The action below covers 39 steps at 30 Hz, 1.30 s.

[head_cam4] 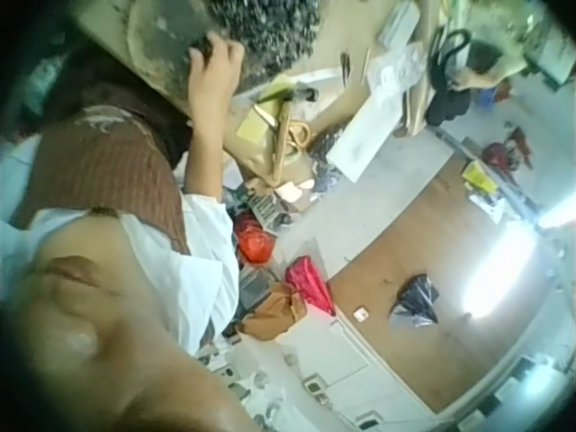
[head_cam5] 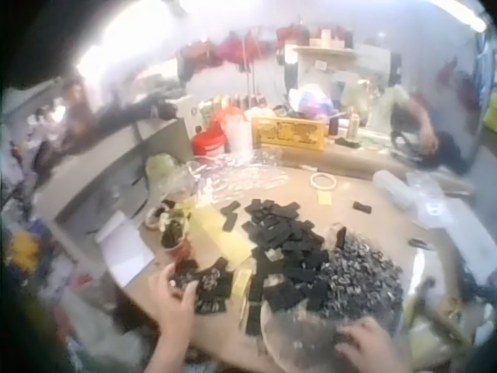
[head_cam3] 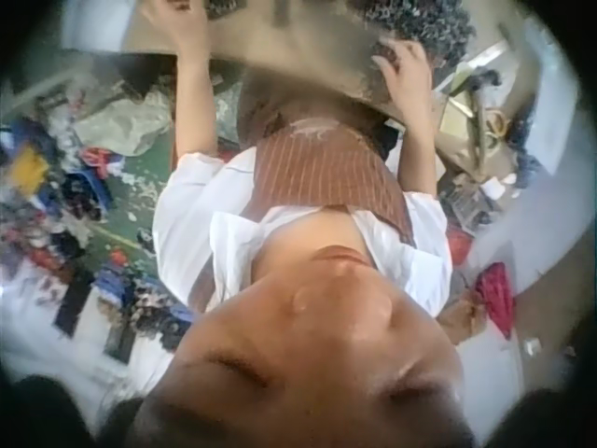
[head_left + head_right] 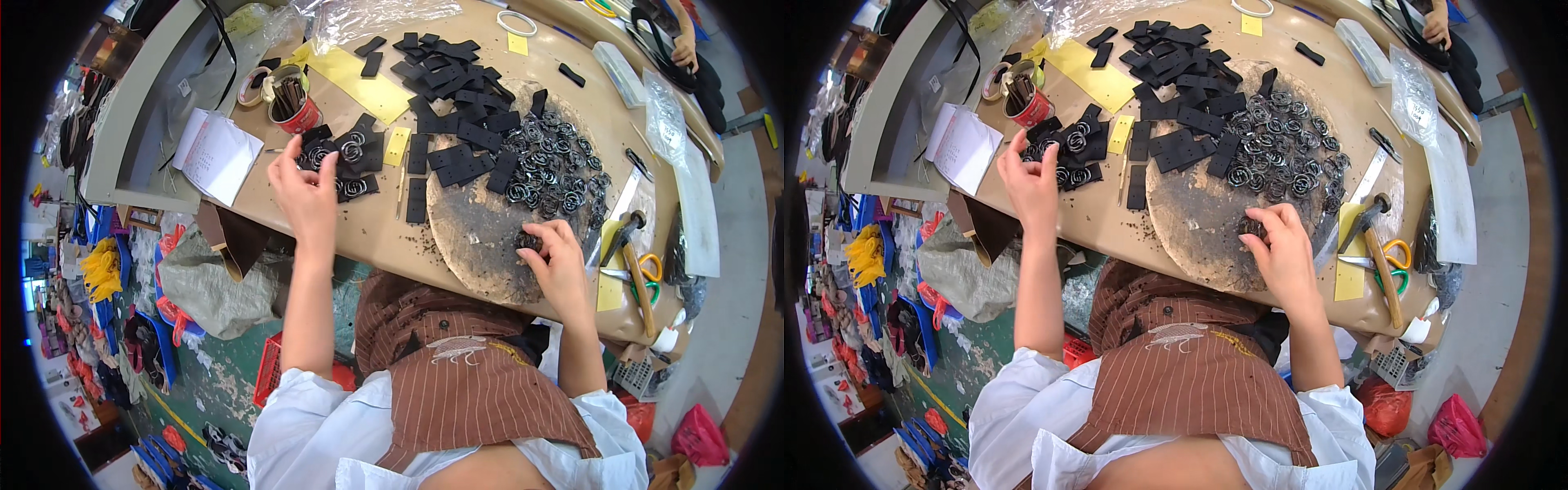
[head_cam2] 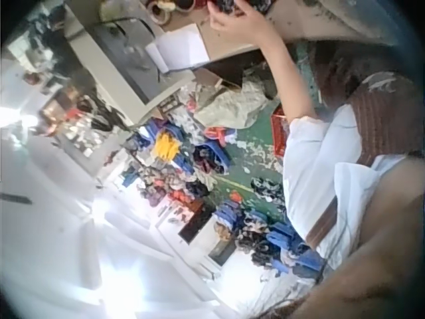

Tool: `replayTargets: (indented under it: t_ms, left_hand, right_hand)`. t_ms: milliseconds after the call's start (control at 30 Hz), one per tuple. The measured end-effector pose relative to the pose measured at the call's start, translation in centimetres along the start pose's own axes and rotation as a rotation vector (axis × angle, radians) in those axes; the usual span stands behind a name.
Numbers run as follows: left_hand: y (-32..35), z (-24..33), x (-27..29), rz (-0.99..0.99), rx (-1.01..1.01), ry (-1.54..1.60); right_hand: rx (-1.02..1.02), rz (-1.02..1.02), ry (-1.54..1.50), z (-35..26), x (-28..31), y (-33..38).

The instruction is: The person repeatedly picks up small black rectangular pieces and metal springs from a table, inserts the springs into the pieces, and places the assembled units into a growing pile. The process is continuous and repetitive throughout the clip.

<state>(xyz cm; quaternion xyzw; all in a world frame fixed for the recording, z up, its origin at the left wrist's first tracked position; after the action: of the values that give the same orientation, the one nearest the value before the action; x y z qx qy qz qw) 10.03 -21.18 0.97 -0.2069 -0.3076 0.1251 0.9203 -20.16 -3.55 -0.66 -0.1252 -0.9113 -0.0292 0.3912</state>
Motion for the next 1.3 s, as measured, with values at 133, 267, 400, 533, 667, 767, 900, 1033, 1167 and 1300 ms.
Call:
replayTargets:
  t_ms: [133,267,400,533,667,767,900,1033,1167,1300]
  left_hand:
    - [7.1,4.8,-4.8,-0.478,0.181,0.511]
    - [15.1,9.3,-9.7,-0.919,0.328,0.809]
    - [15.9,10.5,-10.5,-0.905,0.473,1.108]
    - [14.8,10.5,-9.3,-0.787,0.429,1.129]
    - [14.7,10.3,-8.4,-0.745,0.543,1.095]
    - [15.1,9.8,-8.5,-0.789,0.607,1.014]
    - [15.4,10.2,-8.8,-0.886,0.597,1.043]
    - [15.3,10.8,-8.5,-0.893,0.629,1.077]
    - [15.4,10.6,-8.4,-0.903,0.642,1.064]
    - [15.6,10.6,-8.3,-0.968,0.661,1.049]
  right_hand:
    - [-0.058,-0.039,-0.048,0.0,-0.2,-0.6]
    - [-0.014,-0.049,-0.281,-0.3,-1.0,-0.5]
    - [-0.186,-0.007,-1.009,-1.3,-2.4,0.6]
    - [-0.122,-0.026,-1.154,-2.4,-3.4,0.7]
    - [-0.056,-0.040,-0.917,-3.1,-3.1,0.9]
    - [0.179,0.168,-0.416,-5.2,-0.1,0.8]
    - [0.373,0.082,-0.250,-7.3,1.0,0.3]
    - [0.372,-0.032,-0.216,-7.8,1.3,-0.1]
    - [0.456,-0.050,-0.082,-8.5,1.2,0.0]
    - [0.593,-0.077,-0.045,-9.6,1.3,0.2]
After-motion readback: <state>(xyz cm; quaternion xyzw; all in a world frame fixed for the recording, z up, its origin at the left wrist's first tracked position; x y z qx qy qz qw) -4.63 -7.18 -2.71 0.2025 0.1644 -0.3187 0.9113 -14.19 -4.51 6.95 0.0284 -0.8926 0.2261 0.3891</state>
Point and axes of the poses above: each hand's wrist, its own y-axis away from the middle knuckle, its own x-axis out of the back of the hand, z = x × y, the point moved 9 cm from there along -y, towards the middle knuckle, and after that the axes turned 1 degree about -x, right-handed, at the moved point
